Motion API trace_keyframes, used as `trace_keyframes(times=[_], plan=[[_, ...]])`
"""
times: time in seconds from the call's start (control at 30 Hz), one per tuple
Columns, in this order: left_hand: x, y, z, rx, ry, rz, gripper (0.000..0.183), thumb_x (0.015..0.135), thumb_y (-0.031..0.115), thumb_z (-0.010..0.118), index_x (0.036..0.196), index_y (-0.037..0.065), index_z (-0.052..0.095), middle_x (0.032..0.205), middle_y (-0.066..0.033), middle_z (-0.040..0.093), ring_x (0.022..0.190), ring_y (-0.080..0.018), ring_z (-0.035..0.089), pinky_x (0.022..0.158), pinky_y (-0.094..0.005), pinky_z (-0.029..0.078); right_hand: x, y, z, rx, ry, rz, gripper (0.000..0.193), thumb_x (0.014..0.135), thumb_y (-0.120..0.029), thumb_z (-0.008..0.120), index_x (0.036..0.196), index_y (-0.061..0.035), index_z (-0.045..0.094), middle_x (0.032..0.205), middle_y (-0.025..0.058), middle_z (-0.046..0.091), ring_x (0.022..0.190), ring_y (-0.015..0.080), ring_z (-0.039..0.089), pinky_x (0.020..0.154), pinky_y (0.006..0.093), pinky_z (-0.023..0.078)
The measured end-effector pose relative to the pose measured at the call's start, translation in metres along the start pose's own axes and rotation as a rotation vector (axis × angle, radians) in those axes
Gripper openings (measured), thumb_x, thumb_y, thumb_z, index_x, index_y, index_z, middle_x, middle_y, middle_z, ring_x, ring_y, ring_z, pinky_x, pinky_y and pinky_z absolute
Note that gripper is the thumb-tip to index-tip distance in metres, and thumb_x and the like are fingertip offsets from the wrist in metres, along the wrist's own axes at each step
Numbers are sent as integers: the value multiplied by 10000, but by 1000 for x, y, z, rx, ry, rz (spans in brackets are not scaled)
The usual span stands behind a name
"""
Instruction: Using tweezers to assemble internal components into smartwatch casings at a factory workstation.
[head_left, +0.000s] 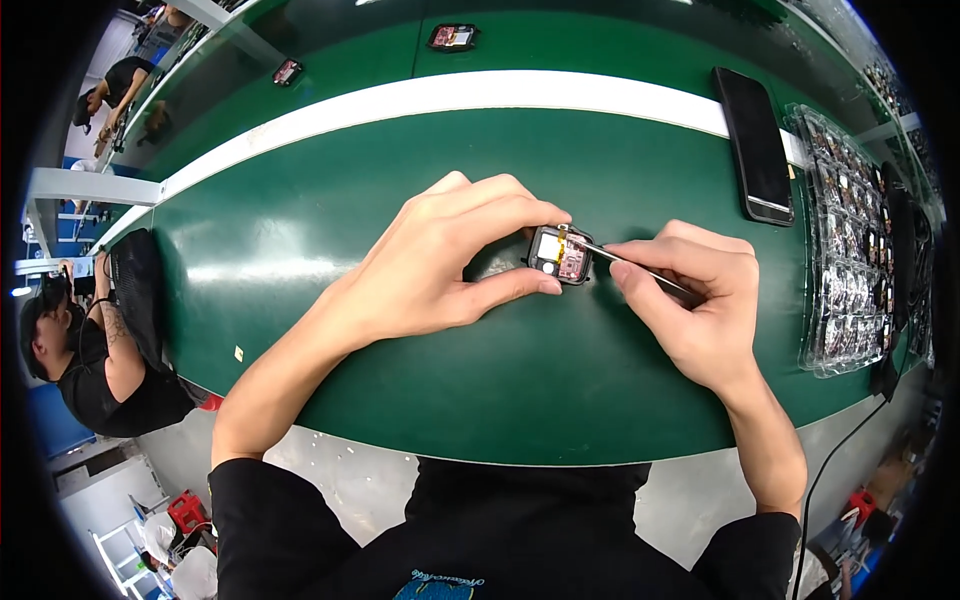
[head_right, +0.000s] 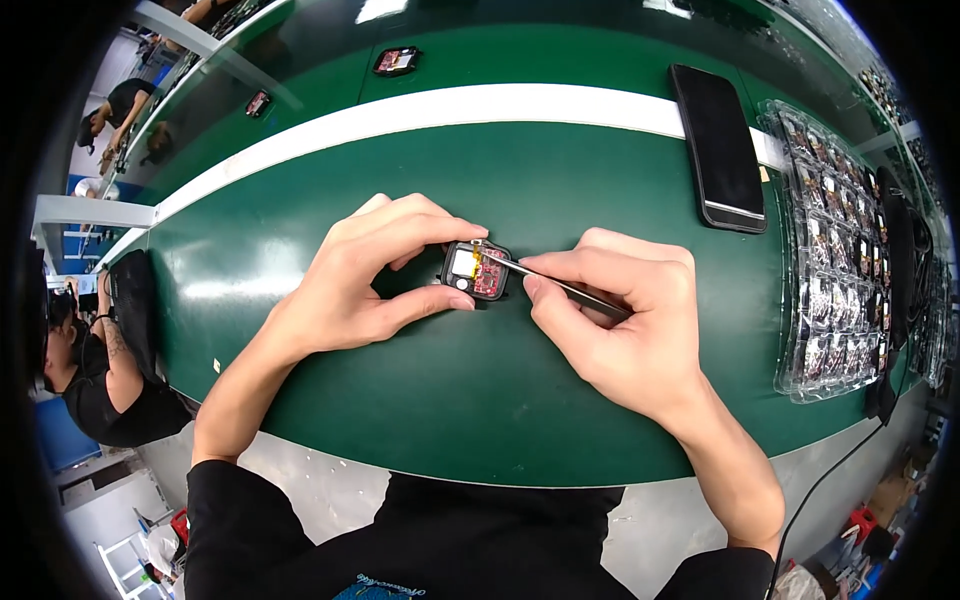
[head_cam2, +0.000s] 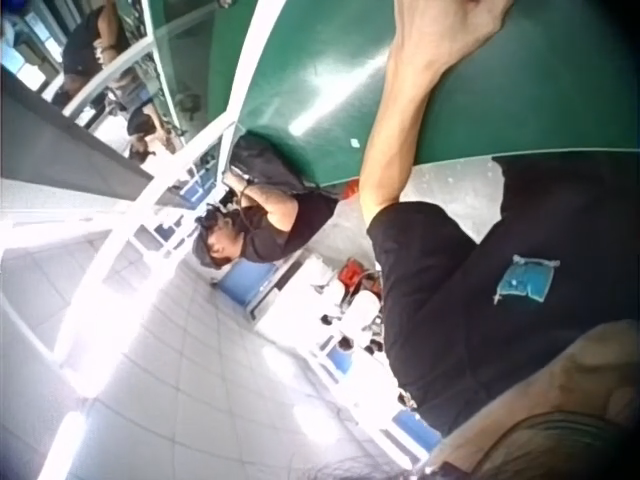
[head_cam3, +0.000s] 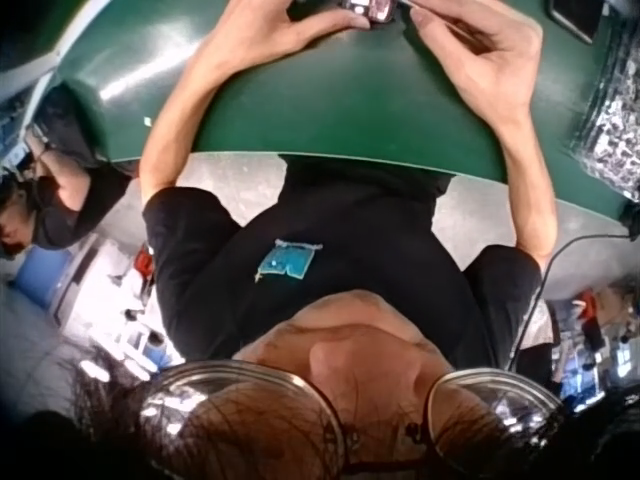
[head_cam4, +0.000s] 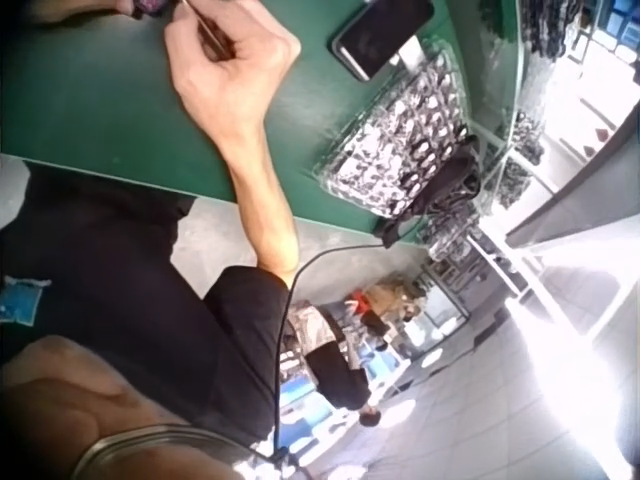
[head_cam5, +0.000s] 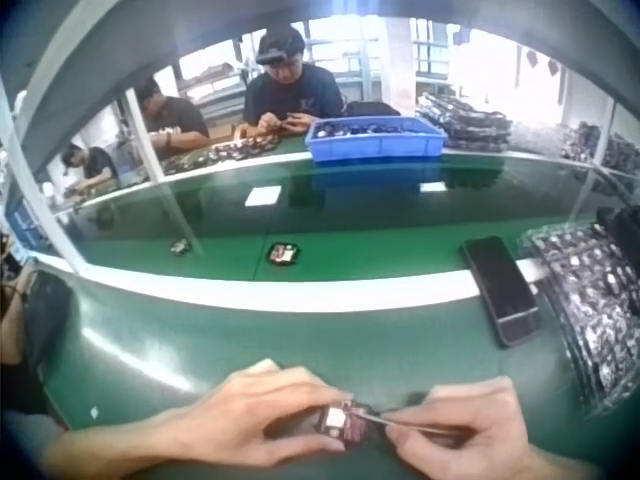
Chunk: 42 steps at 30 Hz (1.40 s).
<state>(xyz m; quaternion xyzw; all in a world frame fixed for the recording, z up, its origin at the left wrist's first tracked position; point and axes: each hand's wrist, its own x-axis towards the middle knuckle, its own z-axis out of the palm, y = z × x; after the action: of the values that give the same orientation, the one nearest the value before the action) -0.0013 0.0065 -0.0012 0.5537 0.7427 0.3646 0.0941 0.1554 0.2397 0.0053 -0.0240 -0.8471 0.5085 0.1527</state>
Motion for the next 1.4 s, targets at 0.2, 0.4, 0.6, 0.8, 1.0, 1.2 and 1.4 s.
trace_keyframes(times=[0.2,0.4,0.6,0.8,1.0,1.2,1.4], plan=[[2,-1,-4,-1,-57,16,551,844,204,965,1343,58,782,1021,-50,749,906,-211,690,814,-354,429,1,4,4,-60,1,-73,139,858,35,819,990,32,858,647,29,611,504,72,487,488,287,323],[3,-3,-3,-20,-50,24,535,840,193,961,1326,47,792,981,-53,743,886,-213,688,809,-351,424,3,6,6,-68,9,-76,140,856,30,822,992,32,853,650,38,620,494,81,491,482,286,328],[3,-6,-3,-29,-42,32,544,829,197,967,1326,58,796,972,-49,745,842,-210,653,789,-341,419,2,4,8,-101,11,-59,147,859,33,822,1002,26,856,661,38,637,493,90,505,477,291,343],[5,-1,-5,-41,-24,-20,560,795,215,988,1305,82,798,906,-26,711,691,-158,478,739,-328,389,1,5,5,-147,35,-128,194,833,41,842,1023,12,867,672,31,617,488,89,484,474,292,332],[4,-4,-3,-34,-21,-22,534,789,222,990,1272,88,804,909,-15,712,663,-148,448,729,-319,379,0,7,8,-205,53,-215,255,798,50,870,1047,-6,871,710,23,600,494,103,469,475,304,343],[4,-3,-5,-49,-22,-30,525,791,206,992,1271,88,815,917,-22,713,685,-151,462,731,-321,398,1,7,11,-256,79,-281,244,809,62,870,1043,-6,869,713,32,608,497,132,487,479,322,376],[5,-11,-12,-156,-99,-62,525,794,164,985,1289,92,824,973,-32,743,726,-160,490,742,-321,412,2,2,5,-103,21,-141,188,865,73,841,1042,18,869,688,36,631,518,90,494,489,289,345]])
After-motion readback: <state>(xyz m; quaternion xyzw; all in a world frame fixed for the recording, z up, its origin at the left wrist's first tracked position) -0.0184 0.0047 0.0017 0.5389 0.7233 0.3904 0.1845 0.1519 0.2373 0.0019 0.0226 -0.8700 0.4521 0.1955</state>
